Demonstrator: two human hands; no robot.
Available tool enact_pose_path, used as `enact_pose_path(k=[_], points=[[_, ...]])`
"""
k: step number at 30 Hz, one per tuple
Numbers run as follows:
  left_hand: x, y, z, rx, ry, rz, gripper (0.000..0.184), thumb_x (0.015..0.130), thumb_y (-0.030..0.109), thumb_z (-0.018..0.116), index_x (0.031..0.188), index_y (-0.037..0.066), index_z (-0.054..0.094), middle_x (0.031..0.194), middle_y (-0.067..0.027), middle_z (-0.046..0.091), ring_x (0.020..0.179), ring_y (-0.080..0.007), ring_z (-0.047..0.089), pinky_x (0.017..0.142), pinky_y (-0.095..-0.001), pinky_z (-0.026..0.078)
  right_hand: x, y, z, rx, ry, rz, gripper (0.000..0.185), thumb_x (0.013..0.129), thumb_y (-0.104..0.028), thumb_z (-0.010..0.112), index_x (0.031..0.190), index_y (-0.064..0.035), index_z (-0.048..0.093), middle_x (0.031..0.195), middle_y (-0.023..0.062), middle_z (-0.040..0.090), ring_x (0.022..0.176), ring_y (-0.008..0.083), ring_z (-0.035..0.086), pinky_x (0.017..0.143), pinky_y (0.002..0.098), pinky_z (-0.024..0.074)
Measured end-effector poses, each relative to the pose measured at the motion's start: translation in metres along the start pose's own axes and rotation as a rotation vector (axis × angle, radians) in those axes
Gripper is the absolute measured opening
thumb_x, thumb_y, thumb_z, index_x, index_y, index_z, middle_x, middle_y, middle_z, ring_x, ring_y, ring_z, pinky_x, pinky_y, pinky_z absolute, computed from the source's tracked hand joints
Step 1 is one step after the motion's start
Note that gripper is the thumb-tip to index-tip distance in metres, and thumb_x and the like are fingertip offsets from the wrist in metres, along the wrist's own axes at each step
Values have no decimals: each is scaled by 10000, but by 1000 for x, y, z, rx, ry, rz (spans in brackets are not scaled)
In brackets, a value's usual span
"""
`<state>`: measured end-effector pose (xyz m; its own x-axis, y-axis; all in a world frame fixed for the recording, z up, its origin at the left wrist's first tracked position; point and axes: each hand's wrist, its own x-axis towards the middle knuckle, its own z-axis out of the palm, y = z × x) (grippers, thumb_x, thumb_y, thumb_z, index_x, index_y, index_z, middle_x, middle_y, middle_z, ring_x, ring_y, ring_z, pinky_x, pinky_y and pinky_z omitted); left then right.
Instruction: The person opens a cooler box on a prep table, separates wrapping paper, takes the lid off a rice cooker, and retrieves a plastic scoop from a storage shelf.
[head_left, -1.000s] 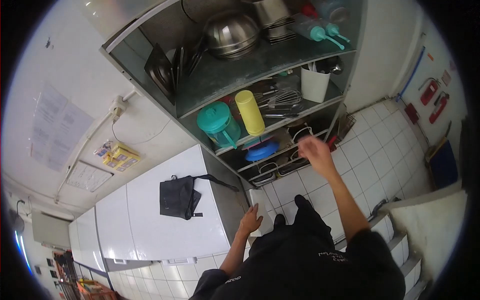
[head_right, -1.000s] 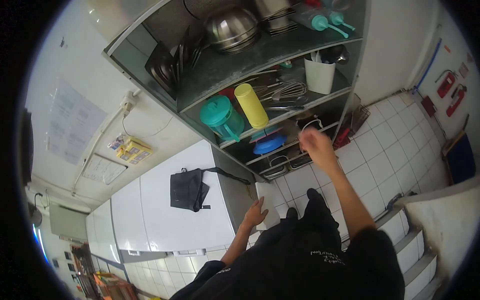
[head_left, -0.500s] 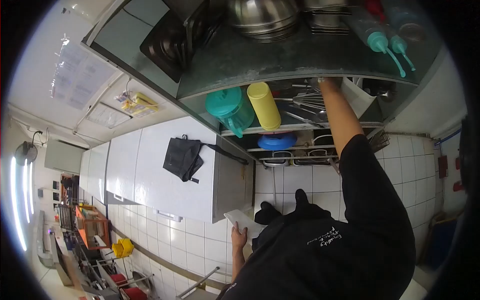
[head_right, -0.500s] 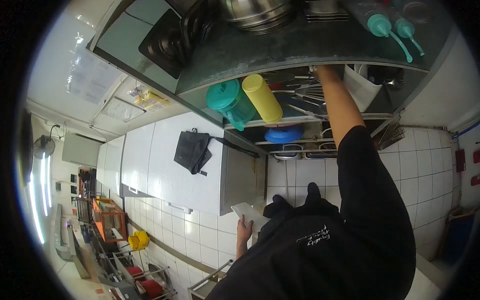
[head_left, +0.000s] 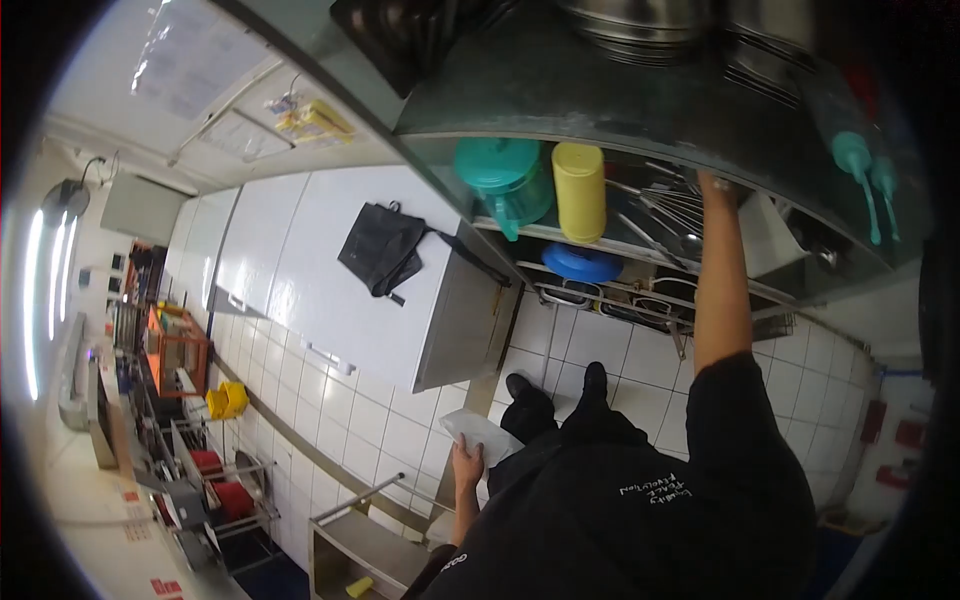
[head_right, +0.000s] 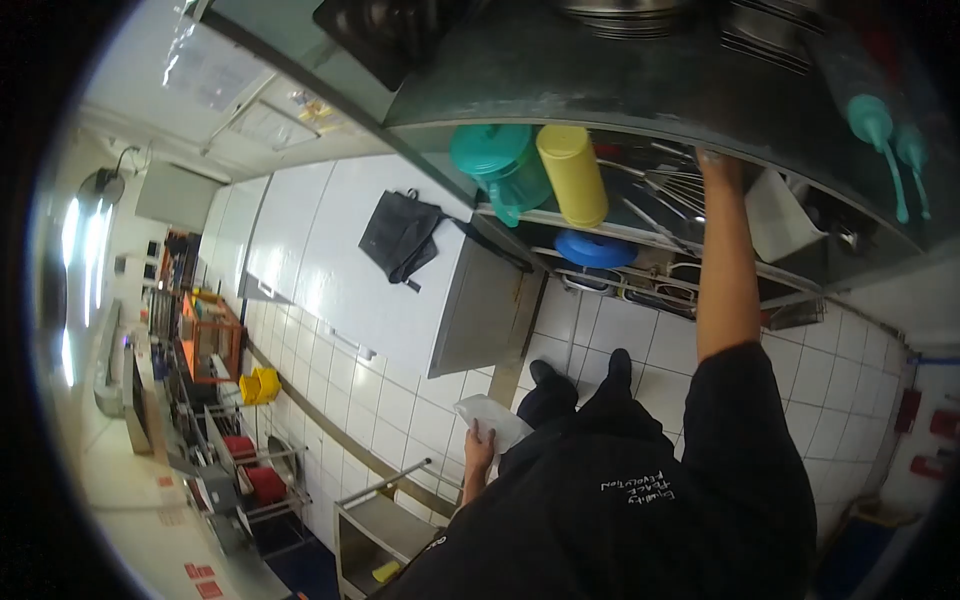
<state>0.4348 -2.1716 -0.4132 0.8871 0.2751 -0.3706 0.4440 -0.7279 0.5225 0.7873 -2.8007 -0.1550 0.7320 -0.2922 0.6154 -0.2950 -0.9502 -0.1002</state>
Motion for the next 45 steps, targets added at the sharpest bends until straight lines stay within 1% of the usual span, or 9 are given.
enact_pose_path(k=[5, 10, 18, 20, 24, 30, 35, 39, 45], points=[[-7, 9, -6, -17, -49, 0, 727, 888, 249, 698, 1488, -52, 417, 1398, -327, 515, 1309, -464, 503, 1124, -459, 403, -39, 3, -17, -360, 59, -224, 391, 937, -268, 665, 1225, -4, 667, 1239, 220, 669, 1120, 436, 637, 976, 518, 489], [-13, -6, 2, -78, 8, 29, 749, 897, 270, 675, 1526, -3, 373, 1409, -298, 505, 1290, -455, 517, 1110, -446, 422, -114, -48, -106, 466, -95, 341, 595, 975, -223, 643, 1432, 94, 431, 1393, 314, 539, 1292, 441, 537, 1083, 465, 408], [-41, -53, -72, -129, 4, 224, 732, 915, 177, 631, 1565, 49, 319, 1339, -263, 522, 1218, -441, 548, 1044, -458, 464, -283, -224, -151, 922, -433, 304, 576, 994, -122, 581, 1496, 89, 392, 1515, 264, 464, 1410, 347, 454, 1188, 407, 302], [-46, -69, -113, -235, 101, 279, 707, 930, 163, 616, 1571, 87, 328, 1334, -243, 526, 1206, -430, 551, 1029, -454, 466, -316, -299, -132, 1099, -553, -16, 516, 982, -105, 604, 1453, 59, 469, 1370, 211, 568, 1229, 316, 583, 1044, 412, 460], [-49, -102, -206, -380, 308, 346, 679, 937, 138, 612, 1566, 113, 359, 1313, -229, 541, 1179, -425, 558, 1019, -441, 466, -365, -468, -190, 1561, -1568, 382, 351, 979, -181, 672, 1290, -37, 599, 816, -2, 505, 518, 63, 401, 485, 241, 391], [-74, -135, -330, -671, 399, 294, 604, 938, 92, 624, 1520, 90, 462, 1327, -199, 595, 1174, -315, 594, 965, -400, 479, -437, -600, -210, 1419, -1781, 154, 349, 970, -186, 695, 1276, -42, 606, 780, 0, 565, 454, 61, 392, 427, 240, 371], [-59, -193, -345, -1182, 474, 163, 604, 951, 44, 610, 1533, 112, 464, 1257, -39, 613, 815, -63, 490, 752, -224, 440, -482, -705, -227, 1327, -1710, 167, 224, 909, -132, 763, 1067, -40, 631, 709, 3, 576, 436, 77, 421, 400, 257, 363], [-36, -240, -388, -1056, 449, -30, 601, 947, 24, 608, 1526, 108, 474, 1212, -27, 599, 725, -33, 367, 698, -194, 396, -503, -775, -209, 1349, -1727, 181, 203, 879, -99, 792, 977, -36, 626, 660, 3, 568, 429, 91, 432, 400, 274, 370], [27, -298, -458, -1120, 539, 157, 795, 961, 8, 606, 1636, 138, 206, 1325, -124, 573, 1006, -118, 585, 839, -236, 480, -510, -915, -186, 1264, -1778, -39, 180, 884, -138, 786, 943, -48, 642, 685, -2, 580, 479, 96, 503, 423, 267, 398]])
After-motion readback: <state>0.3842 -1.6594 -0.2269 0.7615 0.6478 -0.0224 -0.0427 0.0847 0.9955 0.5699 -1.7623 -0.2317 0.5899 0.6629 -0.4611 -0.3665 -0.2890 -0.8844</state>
